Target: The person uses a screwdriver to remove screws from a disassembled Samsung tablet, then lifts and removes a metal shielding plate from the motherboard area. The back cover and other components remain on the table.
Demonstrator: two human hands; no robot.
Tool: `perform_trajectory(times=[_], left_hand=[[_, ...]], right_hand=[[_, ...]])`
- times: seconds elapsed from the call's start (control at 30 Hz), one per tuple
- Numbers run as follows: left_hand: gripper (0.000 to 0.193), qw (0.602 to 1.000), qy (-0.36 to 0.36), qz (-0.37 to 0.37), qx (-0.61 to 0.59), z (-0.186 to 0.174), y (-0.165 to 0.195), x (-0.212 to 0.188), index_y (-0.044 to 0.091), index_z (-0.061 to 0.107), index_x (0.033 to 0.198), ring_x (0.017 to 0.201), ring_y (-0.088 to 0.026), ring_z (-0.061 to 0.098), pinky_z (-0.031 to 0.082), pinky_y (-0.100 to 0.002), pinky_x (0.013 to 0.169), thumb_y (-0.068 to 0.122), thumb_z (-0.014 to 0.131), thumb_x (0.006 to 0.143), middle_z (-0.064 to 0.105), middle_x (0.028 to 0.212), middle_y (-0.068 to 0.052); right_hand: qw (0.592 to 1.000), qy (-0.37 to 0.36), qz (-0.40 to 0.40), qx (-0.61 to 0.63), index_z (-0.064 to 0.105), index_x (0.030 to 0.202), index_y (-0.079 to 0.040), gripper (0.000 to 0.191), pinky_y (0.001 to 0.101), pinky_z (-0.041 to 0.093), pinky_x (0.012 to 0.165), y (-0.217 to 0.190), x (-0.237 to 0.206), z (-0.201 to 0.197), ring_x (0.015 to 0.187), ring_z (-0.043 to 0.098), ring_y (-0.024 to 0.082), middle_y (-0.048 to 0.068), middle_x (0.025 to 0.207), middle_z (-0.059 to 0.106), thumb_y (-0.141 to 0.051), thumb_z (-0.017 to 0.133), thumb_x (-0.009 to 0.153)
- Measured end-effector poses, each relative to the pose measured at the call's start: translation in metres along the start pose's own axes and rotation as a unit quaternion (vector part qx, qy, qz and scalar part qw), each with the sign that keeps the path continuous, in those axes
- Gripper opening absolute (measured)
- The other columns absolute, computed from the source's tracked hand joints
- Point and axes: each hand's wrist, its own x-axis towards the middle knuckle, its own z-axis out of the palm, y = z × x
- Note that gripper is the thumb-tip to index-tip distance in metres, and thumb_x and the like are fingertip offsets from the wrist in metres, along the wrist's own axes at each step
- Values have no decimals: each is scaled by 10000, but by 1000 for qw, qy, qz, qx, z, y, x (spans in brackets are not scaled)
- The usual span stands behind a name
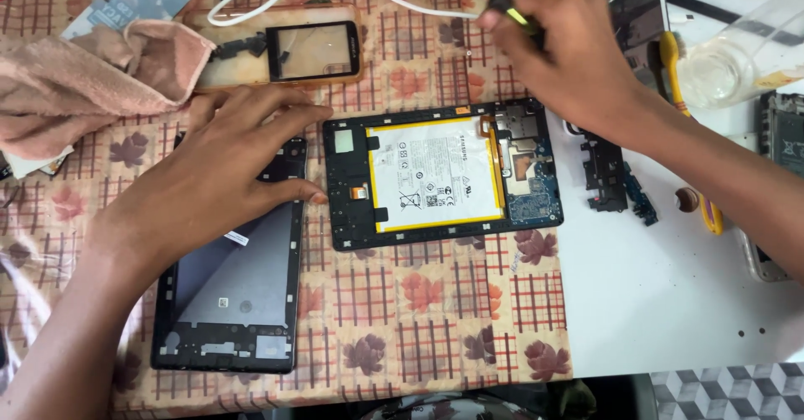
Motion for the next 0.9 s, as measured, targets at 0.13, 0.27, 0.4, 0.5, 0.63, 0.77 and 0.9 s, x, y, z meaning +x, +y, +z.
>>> perform_trajectory(times=[0.13, 0.27, 0.4, 0.5, 0.63, 0.77, 0.9], left_hand=[[813, 1000, -8, -14, -5, -2, 3, 0, 202, 475, 1506, 1466, -287, 299, 294, -535, 1131, 520, 679, 786, 379, 1588, -51], [818, 1000, -1, 0, 14, -5, 8, 1, 192, 472, 1510, 1472, -308, 303, 288, -527, 1126, 521, 667, 787, 403, 1569, -65], [752, 998, 23, 48, 24, -4, 11, 0, 136, 458, 1499, 1467, -328, 340, 263, -561, 1139, 426, 656, 833, 434, 1548, -104], [673, 989, 57, 116, 70, 3, 14, -6, 81, 444, 1500, 1464, -345, 366, 239, -585, 1172, 209, 627, 865, 433, 1554, -153], [859, 953, 77, 202, 211, 26, 43, -17, 66, 427, 1545, 1444, -361, 389, 274, -606, 1173, -51, 583, 709, 427, 1563, -204], [707, 945, 86, 304, 85, 60, 100, -29, 42, 463, 1478, 1470, -397, 347, 273, -615, 1168, 73, 570, 780, 399, 1577, -207], [635, 949, 99, 297, 28, 81, 118, -17, -53, 476, 1443, 1480, -485, 289, 260, -606, 1185, 389, 520, 989, 361, 1564, -312]], right_hand=[[999, 36, -29, -28, 714, 1039, 71, 269, 328, 402, 507, -17, -15, -20, 573, 558, 171, 162, 841, 658, -114, 557, 1155], [998, 53, 1, -22, 692, 1092, 90, 286, 329, 439, 523, -37, -40, -49, 607, 580, 184, 189, 873, 651, -104, 485, 1122], [982, 30, 76, 171, 600, 1081, 75, 149, 241, 610, 657, -56, -59, -65, 801, 676, 143, 144, 1031, 644, -36, 502, 1068], [966, 11, 64, 249, 574, 1097, 63, 131, 276, 699, 783, -65, -71, -63, 993, 707, 209, 179, 1138, 633, 87, 550, 971], [972, 41, 65, 223, 451, 1264, 43, 382, 397, 649, 969, -70, -86, -51, 1182, 667, 326, 275, 1202, 570, 191, 527, 920], [968, 58, 52, 241, 145, 1402, 15, 596, 386, 631, 977, -67, -97, -43, 1117, 704, 307, 263, 1128, 670, 161, 517, 961], [981, 85, 4, 175, 185, 1425, -8, 638, 351, 668, 967, -60, -103, -32, 1063, 750, 295, 258, 1075, 697, 140, 628, 991]])
